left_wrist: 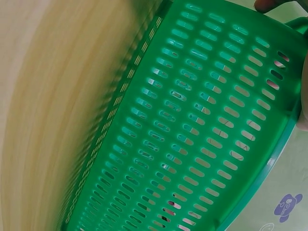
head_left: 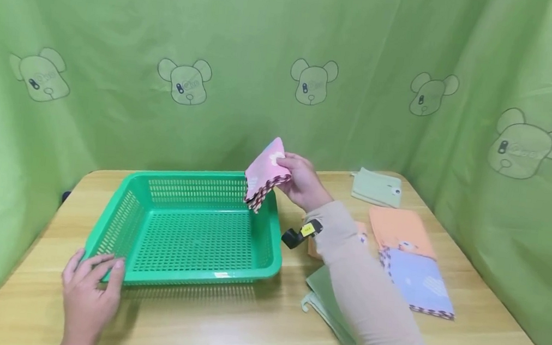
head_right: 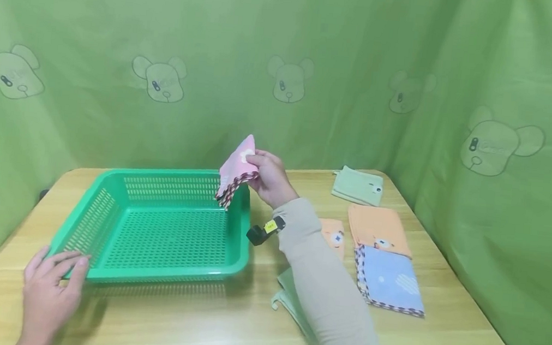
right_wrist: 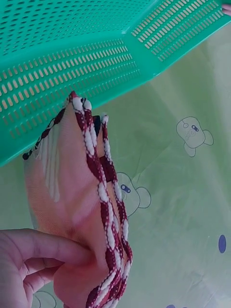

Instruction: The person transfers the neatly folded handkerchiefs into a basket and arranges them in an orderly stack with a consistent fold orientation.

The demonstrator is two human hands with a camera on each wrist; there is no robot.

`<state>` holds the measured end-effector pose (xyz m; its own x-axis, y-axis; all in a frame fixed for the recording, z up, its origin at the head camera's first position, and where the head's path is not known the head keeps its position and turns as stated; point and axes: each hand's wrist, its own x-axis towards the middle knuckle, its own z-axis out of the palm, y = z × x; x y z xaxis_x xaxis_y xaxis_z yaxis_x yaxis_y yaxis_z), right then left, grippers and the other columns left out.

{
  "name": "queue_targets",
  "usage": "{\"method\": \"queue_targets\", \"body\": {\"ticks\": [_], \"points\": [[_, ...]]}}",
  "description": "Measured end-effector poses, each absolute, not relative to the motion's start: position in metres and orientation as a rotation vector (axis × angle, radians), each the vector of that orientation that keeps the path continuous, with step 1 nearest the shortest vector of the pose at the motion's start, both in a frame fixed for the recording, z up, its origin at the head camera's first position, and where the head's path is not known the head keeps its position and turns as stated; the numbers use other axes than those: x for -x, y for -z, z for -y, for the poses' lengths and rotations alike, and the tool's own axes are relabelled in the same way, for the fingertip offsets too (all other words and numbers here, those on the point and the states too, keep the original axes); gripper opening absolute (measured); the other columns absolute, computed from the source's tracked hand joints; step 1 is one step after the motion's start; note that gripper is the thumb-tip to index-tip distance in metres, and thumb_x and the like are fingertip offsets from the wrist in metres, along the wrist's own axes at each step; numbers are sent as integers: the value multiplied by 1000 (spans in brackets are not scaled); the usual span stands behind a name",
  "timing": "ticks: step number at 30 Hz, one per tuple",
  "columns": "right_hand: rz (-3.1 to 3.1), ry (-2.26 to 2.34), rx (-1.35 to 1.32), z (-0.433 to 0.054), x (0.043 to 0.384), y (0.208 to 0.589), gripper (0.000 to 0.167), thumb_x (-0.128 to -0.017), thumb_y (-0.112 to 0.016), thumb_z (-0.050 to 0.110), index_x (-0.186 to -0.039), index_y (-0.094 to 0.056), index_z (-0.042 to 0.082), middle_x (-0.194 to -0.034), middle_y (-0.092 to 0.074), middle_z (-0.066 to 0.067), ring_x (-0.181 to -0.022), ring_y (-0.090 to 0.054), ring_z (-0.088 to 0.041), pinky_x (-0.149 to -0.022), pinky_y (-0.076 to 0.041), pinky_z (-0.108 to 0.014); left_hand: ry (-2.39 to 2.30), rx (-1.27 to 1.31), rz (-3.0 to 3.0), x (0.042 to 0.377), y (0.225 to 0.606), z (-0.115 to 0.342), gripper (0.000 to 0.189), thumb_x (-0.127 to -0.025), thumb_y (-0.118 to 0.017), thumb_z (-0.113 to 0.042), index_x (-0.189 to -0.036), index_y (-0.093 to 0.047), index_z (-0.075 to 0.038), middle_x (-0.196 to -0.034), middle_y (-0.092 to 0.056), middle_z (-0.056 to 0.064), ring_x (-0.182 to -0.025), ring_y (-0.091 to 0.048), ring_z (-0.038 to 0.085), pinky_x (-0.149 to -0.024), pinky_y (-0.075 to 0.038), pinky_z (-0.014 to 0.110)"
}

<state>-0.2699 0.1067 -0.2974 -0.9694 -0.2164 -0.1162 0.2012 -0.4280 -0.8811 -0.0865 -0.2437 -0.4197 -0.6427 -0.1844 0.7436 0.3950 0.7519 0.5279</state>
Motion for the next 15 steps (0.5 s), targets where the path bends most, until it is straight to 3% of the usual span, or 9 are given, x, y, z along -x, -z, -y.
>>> {"method": "queue_targets", "body": {"ticks": [15], "points": [[-1493, 2420, 28, -83, 273, 303, 48, -98, -47, 4, -144, -35, -4, -107, -60, -13, -79, -66, -14, -73, -55, -22, 847, 150, 2129, 86, 420, 245, 21, -87, -62, -12, -86, -70, 7, -94, -67, 26, -96, -53, 33, -114, -14, 45]]}}
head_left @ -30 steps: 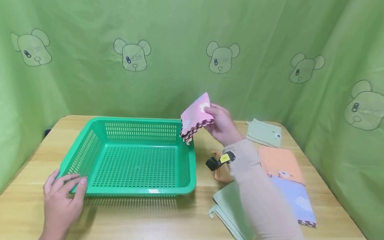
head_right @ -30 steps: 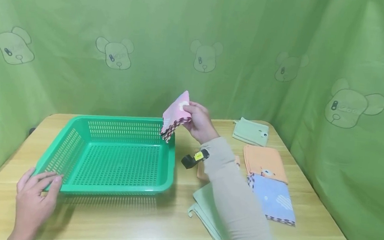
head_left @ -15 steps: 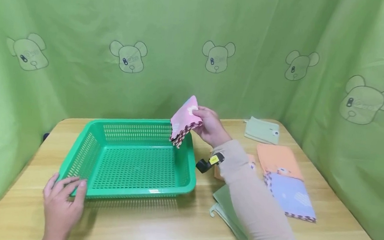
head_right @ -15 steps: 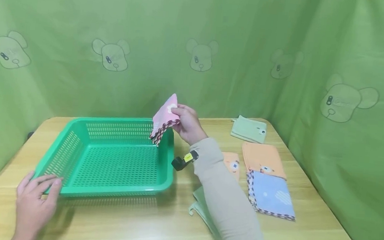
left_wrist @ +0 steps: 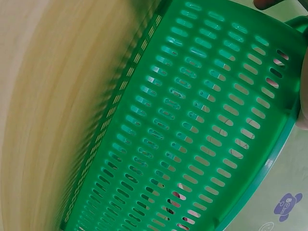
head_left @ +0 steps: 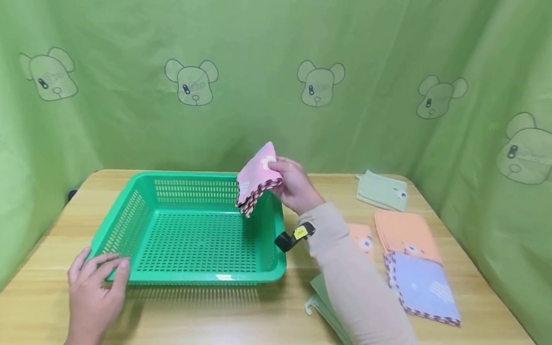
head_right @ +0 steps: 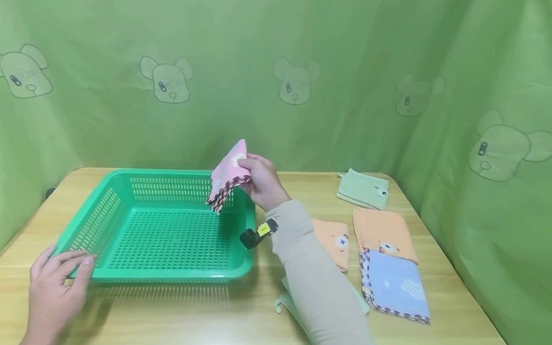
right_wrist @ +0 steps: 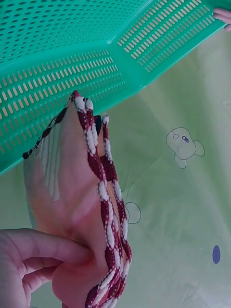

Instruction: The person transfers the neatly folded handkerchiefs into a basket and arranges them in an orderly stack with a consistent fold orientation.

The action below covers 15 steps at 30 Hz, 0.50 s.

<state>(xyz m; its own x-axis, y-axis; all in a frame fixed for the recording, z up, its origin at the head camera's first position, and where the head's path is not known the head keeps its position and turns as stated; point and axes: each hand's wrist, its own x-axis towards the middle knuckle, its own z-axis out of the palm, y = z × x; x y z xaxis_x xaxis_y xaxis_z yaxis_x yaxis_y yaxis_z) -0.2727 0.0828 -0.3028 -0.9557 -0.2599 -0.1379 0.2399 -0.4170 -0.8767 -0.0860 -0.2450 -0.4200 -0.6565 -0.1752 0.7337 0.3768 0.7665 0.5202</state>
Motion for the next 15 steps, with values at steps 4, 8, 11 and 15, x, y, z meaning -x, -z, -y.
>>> {"method": "queue_targets", "body": {"ticks": [4, 8, 11, 15], "points": [[-1490, 2409, 15, -82, 272, 306, 47, -98, -46, 3, -143, -36, -4, -104, -61, -12, -77, -66, -14, -71, -55, -22, 841, 141, 2138, 86, 420, 243, 21, -87, -62, -12, -85, -70, 7, -94, -67, 26, -97, -53, 34, -114, -14, 45], [-1493, 2409, 5, -79, 272, 309, 47, -97, -47, 2, -142, -37, -5, -103, -62, -12, -77, -67, -14, -71, -55, -22, 838, 140, 2145, 87, 418, 243, 21, -88, -61, -12, -86, -70, 7, -95, -67, 26, -98, -54, 35, -114, -14, 45], [-1496, 2402, 5, -75, 272, 313, 47, -96, -48, 2, -142, -37, -5, -102, -61, -12, -76, -66, -14, -69, -55, -21, 849, 128, 2153, 87, 417, 244, 21, -88, -61, -12, -87, -70, 7, -96, -67, 26, -103, -52, 38, -114, -13, 45], [-1488, 2389, -23, -71, 272, 319, 48, -96, -48, 2, -143, -37, -5, -104, -61, -13, -74, -66, -14, -67, -55, -21, 849, 118, 2156, 86, 418, 245, 20, -88, -62, -12, -86, -70, 7, -96, -66, 26, -105, -51, 40, -114, -13, 45]]}}
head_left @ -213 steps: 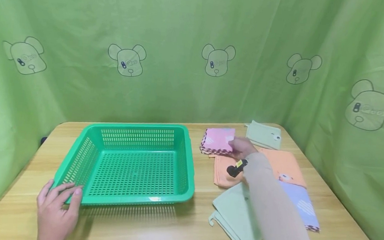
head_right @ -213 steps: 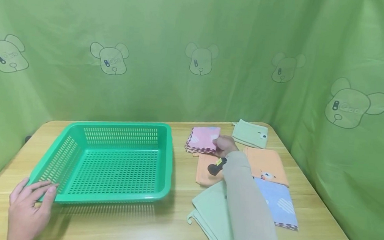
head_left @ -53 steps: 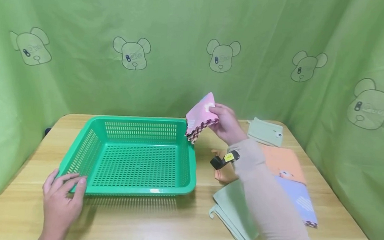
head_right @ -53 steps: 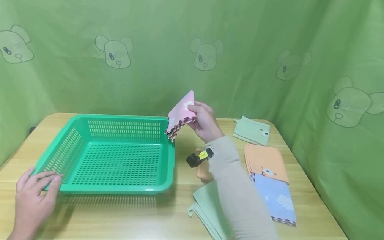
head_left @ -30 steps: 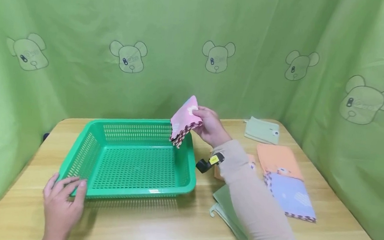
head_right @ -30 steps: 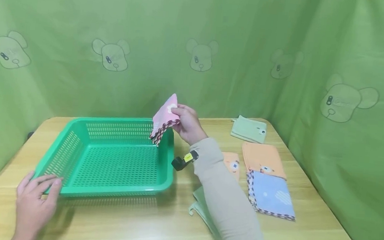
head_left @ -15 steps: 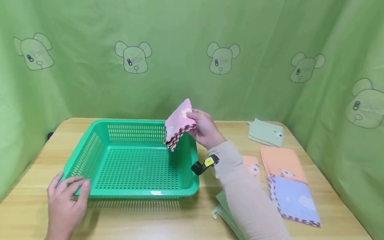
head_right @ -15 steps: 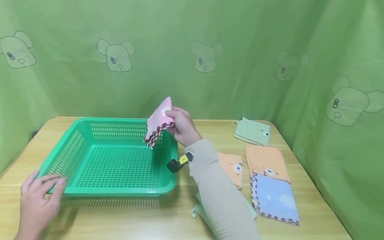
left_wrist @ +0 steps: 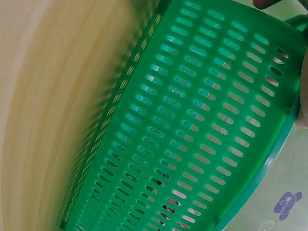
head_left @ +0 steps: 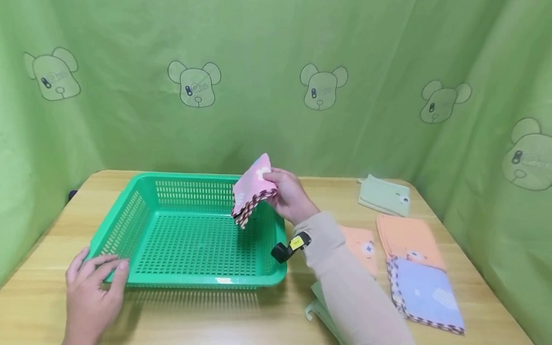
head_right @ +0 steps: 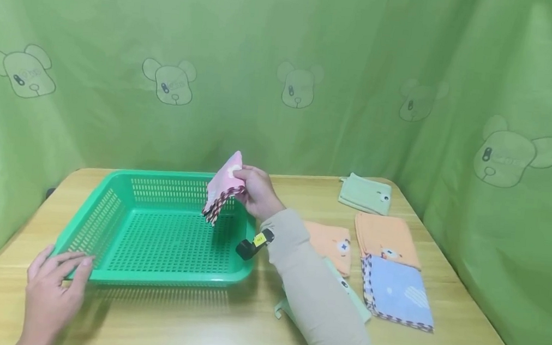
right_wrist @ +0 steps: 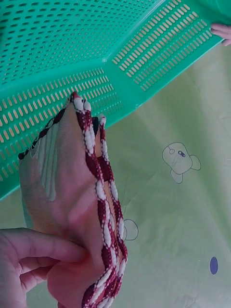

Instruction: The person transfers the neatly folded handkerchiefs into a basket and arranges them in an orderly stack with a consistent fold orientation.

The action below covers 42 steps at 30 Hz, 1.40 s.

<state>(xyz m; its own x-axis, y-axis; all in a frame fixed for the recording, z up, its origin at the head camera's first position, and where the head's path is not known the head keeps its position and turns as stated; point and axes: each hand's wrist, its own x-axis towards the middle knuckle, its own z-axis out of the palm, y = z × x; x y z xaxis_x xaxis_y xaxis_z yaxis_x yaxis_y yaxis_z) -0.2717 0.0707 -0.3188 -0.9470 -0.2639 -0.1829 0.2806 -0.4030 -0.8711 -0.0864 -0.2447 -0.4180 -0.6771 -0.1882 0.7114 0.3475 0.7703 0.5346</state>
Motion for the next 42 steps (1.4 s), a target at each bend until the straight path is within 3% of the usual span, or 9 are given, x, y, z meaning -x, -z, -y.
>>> {"method": "queue_targets", "body": {"ticks": [16, 23, 31, 38, 42], "points": [[-1464, 2375, -104, -55, 272, 323, 50, -95, -49, 1, -143, -36, -5, -122, -55, -18, -85, -63, -17, -77, -54, -23, 793, 107, 2097, 88, 420, 239, 25, -88, -62, -17, -87, -71, 7, -92, -67, 28, -95, -55, 37, -114, -15, 46], [-1452, 2368, -161, -47, 273, 327, 45, -93, -52, 0, -137, -43, -6, -107, -57, -14, -78, -63, -16, -67, -55, -21, 781, 121, 2087, 88, 420, 239, 23, -86, -62, -15, -84, -71, 7, -91, -67, 28, -93, -56, 37, -114, -15, 46], [-1438, 2336, -183, -37, 277, 329, 45, -93, -51, 1, -137, -42, -6, -111, -55, -15, -85, -61, -19, -71, -54, -21, 804, 125, 2104, 88, 419, 240, 23, -87, -61, -14, -83, -70, 7, -91, -67, 27, -93, -54, 35, -114, -14, 47], [-1437, 2306, -206, -28, 280, 333, 44, -92, -52, 2, -135, -43, -7, -105, -55, -14, -80, -60, -18, -65, -54, -20, 808, 114, 2116, 85, 419, 239, 23, -87, -61, -13, -83, -70, 7, -91, -67, 26, -92, -53, 32, -114, -14, 46], [-1432, 2300, -232, -27, 280, 334, 47, -93, -53, 3, -137, -42, -5, -111, -56, -16, -84, -61, -19, -67, -55, -21, 802, 127, 2116, 86, 418, 239, 23, -87, -61, -13, -82, -70, 7, -90, -67, 26, -90, -53, 31, -114, -14, 46]]}}
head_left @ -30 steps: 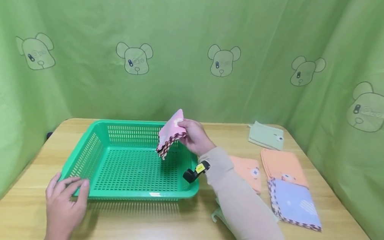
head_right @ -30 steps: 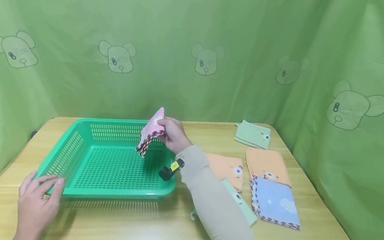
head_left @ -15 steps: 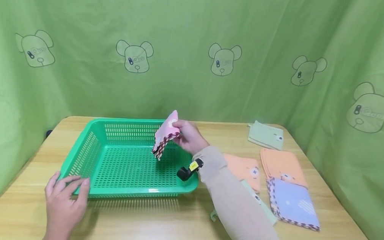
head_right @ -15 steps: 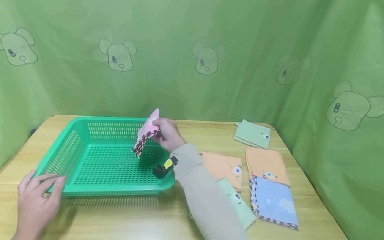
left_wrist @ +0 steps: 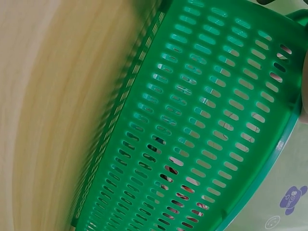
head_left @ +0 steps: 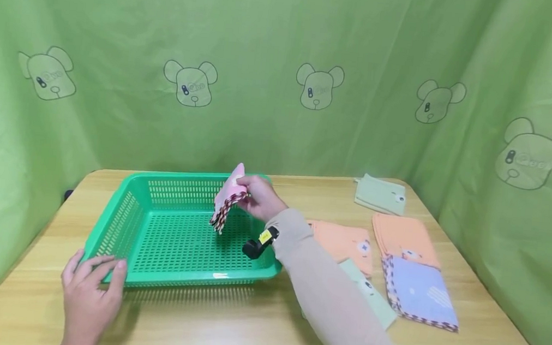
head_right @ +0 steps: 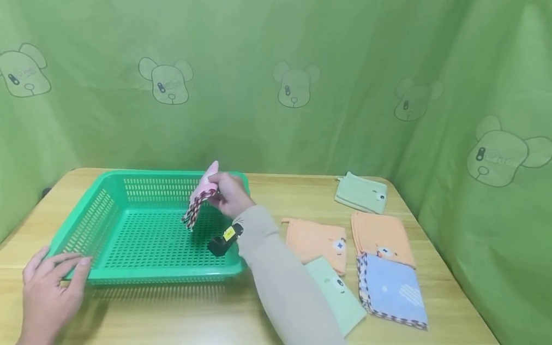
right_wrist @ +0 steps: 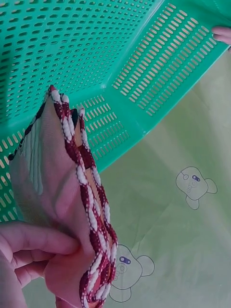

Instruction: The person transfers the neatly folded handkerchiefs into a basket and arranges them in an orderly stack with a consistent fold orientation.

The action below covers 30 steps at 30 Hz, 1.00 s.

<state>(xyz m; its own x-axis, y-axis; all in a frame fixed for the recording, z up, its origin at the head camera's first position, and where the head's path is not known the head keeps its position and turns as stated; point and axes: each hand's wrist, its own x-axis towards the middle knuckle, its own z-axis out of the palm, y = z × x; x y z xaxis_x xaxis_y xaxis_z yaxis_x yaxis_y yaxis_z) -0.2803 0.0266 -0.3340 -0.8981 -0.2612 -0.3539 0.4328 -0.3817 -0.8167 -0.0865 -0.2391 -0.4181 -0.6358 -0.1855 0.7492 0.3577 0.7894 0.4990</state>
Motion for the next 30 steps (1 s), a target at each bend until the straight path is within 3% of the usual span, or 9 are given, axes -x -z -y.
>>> {"method": "queue_targets", "body": {"ticks": [6, 18, 30], "points": [[-1445, 2276, -214, -20, 284, 334, 50, -93, -54, 3, -140, -40, -5, -122, -53, -19, -91, -59, -21, -75, -54, -23, 787, 139, 2085, 87, 419, 243, 22, -86, -62, -13, -81, -70, 7, -89, -68, 25, -89, -53, 30, -114, -15, 46], [-1471, 2236, -216, -19, 291, 331, 46, -92, -55, 1, -135, -44, -6, -117, -52, -17, -90, -58, -23, -77, -54, -24, 780, 167, 2068, 95, 423, 242, 17, -83, -64, -11, -80, -70, 5, -89, -68, 25, -90, -56, 34, -113, -15, 48], [-1600, 2026, -67, 1, 292, 330, 44, -92, -52, -4, -134, -44, -9, -105, -54, -14, -84, -57, -21, -70, -54, -23, 776, 144, 2071, 93, 422, 242, 22, -86, -63, -14, -80, -71, 5, -89, -68, 24, -88, -55, 32, -113, -17, 46]]}}
